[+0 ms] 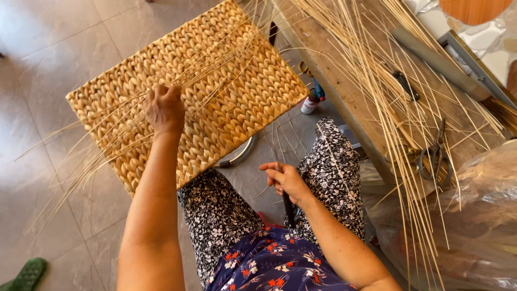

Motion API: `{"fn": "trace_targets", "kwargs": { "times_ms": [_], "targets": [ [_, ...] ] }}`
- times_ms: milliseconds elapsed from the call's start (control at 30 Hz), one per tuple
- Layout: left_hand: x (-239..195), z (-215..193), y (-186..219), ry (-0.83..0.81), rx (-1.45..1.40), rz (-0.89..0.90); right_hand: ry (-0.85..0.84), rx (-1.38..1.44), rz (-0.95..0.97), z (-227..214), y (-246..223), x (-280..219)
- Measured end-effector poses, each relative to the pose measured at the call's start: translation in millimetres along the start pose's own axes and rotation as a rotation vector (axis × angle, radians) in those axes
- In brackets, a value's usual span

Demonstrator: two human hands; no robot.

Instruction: The person weaves a basket using dried palm leaves. They use a knife to split the ends of the leaves and a pair of scissors to trim the excess material while working on the basket's edge.

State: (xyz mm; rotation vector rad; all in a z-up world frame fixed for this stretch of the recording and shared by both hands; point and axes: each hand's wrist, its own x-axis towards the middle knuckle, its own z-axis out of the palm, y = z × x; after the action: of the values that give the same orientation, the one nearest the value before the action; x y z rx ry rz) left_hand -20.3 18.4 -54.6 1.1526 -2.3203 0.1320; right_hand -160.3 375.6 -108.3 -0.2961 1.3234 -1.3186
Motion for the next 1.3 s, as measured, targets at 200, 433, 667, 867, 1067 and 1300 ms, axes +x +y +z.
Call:
{"fn": "trace_targets", "kwargs": {
  "times_ms": [200, 433, 667, 867, 1067, 1300],
  "targets": [
    [-7, -6, 14, 0.04, -0.102, 0.087, -0.083, 0.204, 0.009, -10, -26, -17],
    [-76, -58, 110, 0.026, -0.498, 0.336, 0.14, 0.054, -0.144, -36, -77, -76],
    [-128, -92, 238, -0.48, -0.869, 0.501, 0.209, -0.12, -0.21, -62, -70, -117],
    [-120, -70, 278, -0.519, -0.828, 0.437, 0.197, 0.109, -0.206, -91, -54, -144],
    [-132, -44, 273, -0.468, -0.938, 0.267, 0.542, -0.075, -0.336, -161, -67, -160],
    [-190, -7, 223, -0.885, -1.037, -0.541, 0.99, -0.457, -0.215, -279, -75, -124]
  ]
}}
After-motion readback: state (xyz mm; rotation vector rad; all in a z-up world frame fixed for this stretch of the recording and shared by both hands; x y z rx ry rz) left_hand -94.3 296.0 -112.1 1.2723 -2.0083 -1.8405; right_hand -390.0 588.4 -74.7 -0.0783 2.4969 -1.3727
